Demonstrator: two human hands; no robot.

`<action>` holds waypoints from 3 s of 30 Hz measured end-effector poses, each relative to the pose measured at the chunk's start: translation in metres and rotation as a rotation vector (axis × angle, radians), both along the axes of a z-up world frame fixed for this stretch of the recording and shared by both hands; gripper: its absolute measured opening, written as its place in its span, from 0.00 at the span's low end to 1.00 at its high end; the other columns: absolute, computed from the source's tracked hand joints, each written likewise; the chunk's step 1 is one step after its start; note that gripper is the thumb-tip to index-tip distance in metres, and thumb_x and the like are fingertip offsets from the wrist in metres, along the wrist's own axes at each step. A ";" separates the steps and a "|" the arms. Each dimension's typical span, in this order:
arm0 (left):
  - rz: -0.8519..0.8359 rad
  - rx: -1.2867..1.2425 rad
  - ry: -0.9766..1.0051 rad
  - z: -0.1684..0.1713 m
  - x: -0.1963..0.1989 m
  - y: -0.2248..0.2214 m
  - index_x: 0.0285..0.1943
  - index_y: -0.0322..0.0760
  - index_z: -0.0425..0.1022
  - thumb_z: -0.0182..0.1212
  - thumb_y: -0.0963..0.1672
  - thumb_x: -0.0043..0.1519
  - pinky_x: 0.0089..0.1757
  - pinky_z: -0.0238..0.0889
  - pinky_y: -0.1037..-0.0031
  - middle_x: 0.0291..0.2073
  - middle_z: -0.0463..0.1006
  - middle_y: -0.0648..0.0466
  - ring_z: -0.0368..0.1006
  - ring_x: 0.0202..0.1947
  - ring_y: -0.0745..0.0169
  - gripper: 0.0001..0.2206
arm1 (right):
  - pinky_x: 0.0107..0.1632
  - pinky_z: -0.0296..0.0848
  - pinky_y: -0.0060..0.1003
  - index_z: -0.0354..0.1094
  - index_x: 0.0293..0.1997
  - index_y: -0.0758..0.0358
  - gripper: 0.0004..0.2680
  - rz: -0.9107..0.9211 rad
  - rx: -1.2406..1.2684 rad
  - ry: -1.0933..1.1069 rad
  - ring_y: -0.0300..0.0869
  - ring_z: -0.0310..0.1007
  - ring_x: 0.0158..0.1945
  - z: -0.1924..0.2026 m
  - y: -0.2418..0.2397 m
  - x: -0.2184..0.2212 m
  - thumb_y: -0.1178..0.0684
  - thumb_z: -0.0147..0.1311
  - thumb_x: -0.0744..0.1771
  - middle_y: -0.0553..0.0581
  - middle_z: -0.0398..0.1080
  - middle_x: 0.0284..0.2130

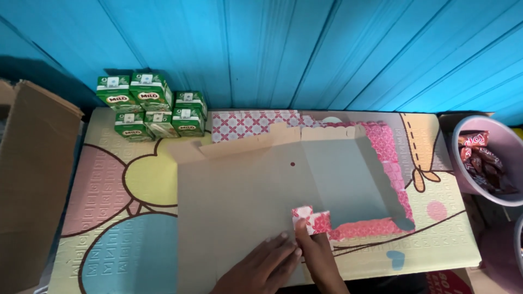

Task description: The person folds and assembles a flat cardboard gift box on a table, pressing the side panels and flaps into shape and creasing the edges by hand. They reposition the box and press the bottom and walls to form it, with snack bowls and drink boxes nearby on the table.

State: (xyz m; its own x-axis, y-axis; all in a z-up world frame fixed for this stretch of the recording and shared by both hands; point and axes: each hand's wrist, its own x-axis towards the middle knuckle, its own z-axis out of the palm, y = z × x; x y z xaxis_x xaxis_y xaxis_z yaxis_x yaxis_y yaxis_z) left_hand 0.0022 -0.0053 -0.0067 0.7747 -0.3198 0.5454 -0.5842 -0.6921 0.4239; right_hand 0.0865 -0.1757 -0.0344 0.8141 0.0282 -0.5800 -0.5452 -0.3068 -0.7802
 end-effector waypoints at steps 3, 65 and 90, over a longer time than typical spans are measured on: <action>0.003 0.006 0.001 -0.009 -0.001 -0.001 0.63 0.28 0.73 0.63 0.41 0.67 0.58 0.68 0.55 0.60 0.72 0.43 0.73 0.62 0.43 0.17 | 0.29 0.65 0.35 0.73 0.27 0.74 0.18 0.003 0.004 -0.003 0.41 0.66 0.27 -0.005 -0.001 -0.001 0.44 0.54 0.67 0.60 0.70 0.20; -0.010 0.398 0.089 -0.072 0.007 0.012 0.75 0.37 0.62 0.54 0.61 0.65 0.61 0.53 0.51 0.74 0.59 0.45 0.53 0.75 0.46 0.36 | 0.77 0.32 0.63 0.46 0.75 0.67 0.30 0.559 -0.600 -1.075 0.64 0.35 0.81 -0.019 -0.086 -0.013 0.43 0.50 0.66 0.70 0.43 0.76; -0.112 0.401 0.133 -0.032 0.034 -0.003 0.69 0.25 0.65 0.44 0.58 0.70 0.63 0.44 0.42 0.72 0.60 0.33 0.51 0.73 0.30 0.34 | 0.70 0.22 0.73 0.40 0.78 0.64 0.34 0.588 -0.715 -0.882 0.57 0.33 0.80 -0.016 -0.061 -0.006 0.40 0.54 0.65 0.66 0.39 0.77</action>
